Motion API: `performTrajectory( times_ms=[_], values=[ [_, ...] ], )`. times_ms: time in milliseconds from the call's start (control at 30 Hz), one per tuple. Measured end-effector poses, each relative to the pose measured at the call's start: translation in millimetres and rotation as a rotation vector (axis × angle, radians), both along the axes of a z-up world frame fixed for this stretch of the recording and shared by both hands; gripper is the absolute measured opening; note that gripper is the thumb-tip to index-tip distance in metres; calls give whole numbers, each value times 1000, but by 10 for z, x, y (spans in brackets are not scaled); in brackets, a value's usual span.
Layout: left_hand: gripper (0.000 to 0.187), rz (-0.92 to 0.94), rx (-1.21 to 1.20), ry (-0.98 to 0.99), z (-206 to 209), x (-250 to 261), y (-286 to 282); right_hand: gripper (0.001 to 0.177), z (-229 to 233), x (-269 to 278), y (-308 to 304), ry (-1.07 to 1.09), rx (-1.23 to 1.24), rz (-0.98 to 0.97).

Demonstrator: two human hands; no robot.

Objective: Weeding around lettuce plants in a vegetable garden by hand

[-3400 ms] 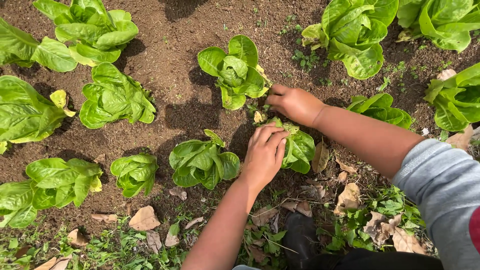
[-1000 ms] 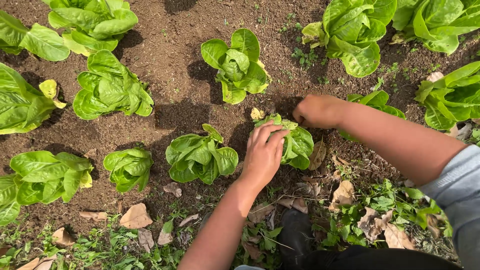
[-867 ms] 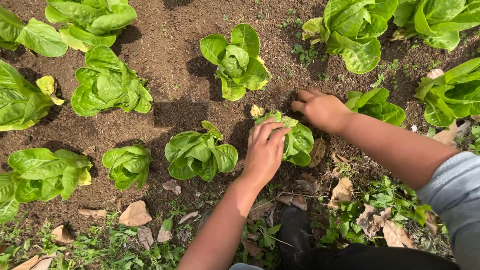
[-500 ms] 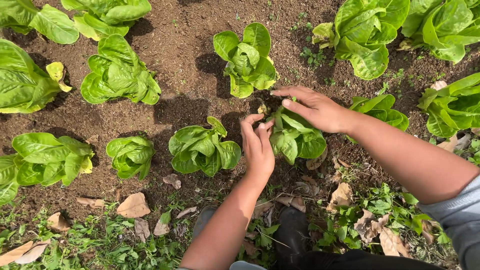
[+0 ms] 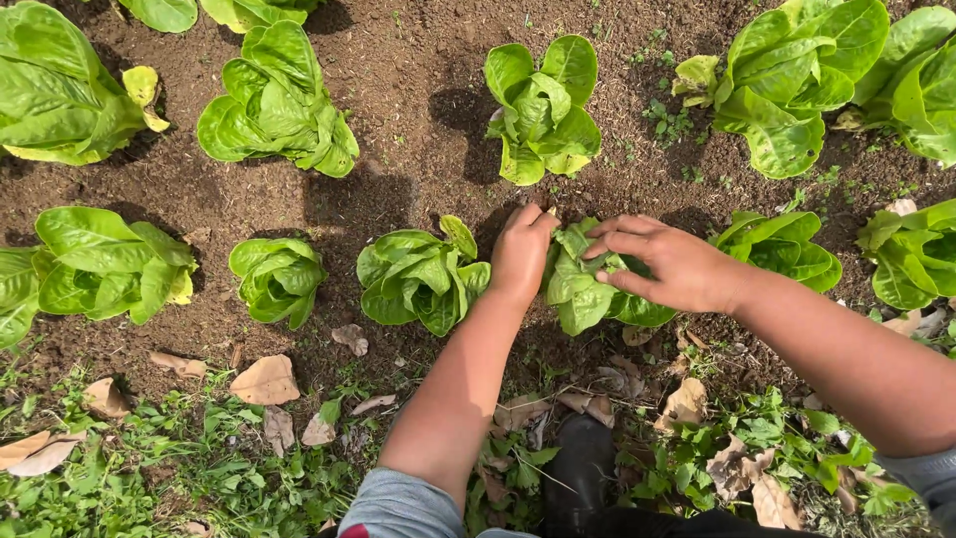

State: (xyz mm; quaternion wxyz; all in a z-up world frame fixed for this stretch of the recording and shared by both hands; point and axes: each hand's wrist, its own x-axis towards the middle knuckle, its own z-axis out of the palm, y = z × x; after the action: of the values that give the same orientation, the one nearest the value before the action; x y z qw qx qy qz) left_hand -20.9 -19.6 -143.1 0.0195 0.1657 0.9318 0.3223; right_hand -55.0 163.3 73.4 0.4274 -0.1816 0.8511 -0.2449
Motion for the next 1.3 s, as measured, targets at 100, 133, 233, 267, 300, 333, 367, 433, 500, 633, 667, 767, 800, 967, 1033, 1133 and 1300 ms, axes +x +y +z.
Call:
performTrajectory(
  times_ms=[100, 133, 233, 267, 300, 333, 367, 433, 500, 633, 667, 767, 800, 967, 1033, 1133, 1300],
  values=[
    [7, 89, 58, -90, -28, 138, -55, 42, -51, -13, 45, 22, -30, -22],
    [7, 99, 31, -207, 176, 185, -115, 41, -67, -19, 58, 18, -35, -21],
    [14, 111, -47, -361, 391, 329, -269, 40, -134, -28, 106, 23, -57, -16],
    [19, 112, -94, -396, 396, 378, -313, 40, -160, -23, 125, 35, -71, -11],
    [19, 111, -94, -396, 498, 295, -299, 40, -156, -26, 109, 35, -72, -13],
    [20, 161, -9, -337, 600, 214, -286, 39, -154, -27, 93, 42, -77, -15],
    [21, 211, 78, -280, 700, 134, -254, 39, -147, -29, 91, 48, -79, -18],
    [29, 145, 52, -183, 385, -5, -183, 39, -124, -45, 66, 50, -83, -19],
    [38, 71, 30, -80, 212, -109, -92, 39, -117, -46, 64, 58, -83, -27],
    [12, 148, 207, -33, 543, -259, 46, 40, -143, -1, 110, 71, -93, -13],
    [17, 225, 194, 11, 722, -331, 63, 41, -147, -3, 120, 84, -99, -8],
    [27, 192, 88, 110, -28, -344, 175, 41, -187, 17, 135, 119, -105, 4],
    [27, 181, 92, 110, -170, -355, 213, 41, -199, 13, 141, 120, -101, -7],
    [18, 330, 105, 116, -301, -359, 264, 44, -155, 10, 168, 107, -84, 22],
    [23, 304, 75, 125, -259, -445, 346, 44, -189, 25, 196, 119, -84, 27],
    [22, 278, 2, 147, -297, -544, 436, 46, -233, 32, 208, 125, -85, 38],
    [10, 176, -164, 257, -36, -649, 330, 50, -265, 17, 217, 121, -83, 43]
  ],
)
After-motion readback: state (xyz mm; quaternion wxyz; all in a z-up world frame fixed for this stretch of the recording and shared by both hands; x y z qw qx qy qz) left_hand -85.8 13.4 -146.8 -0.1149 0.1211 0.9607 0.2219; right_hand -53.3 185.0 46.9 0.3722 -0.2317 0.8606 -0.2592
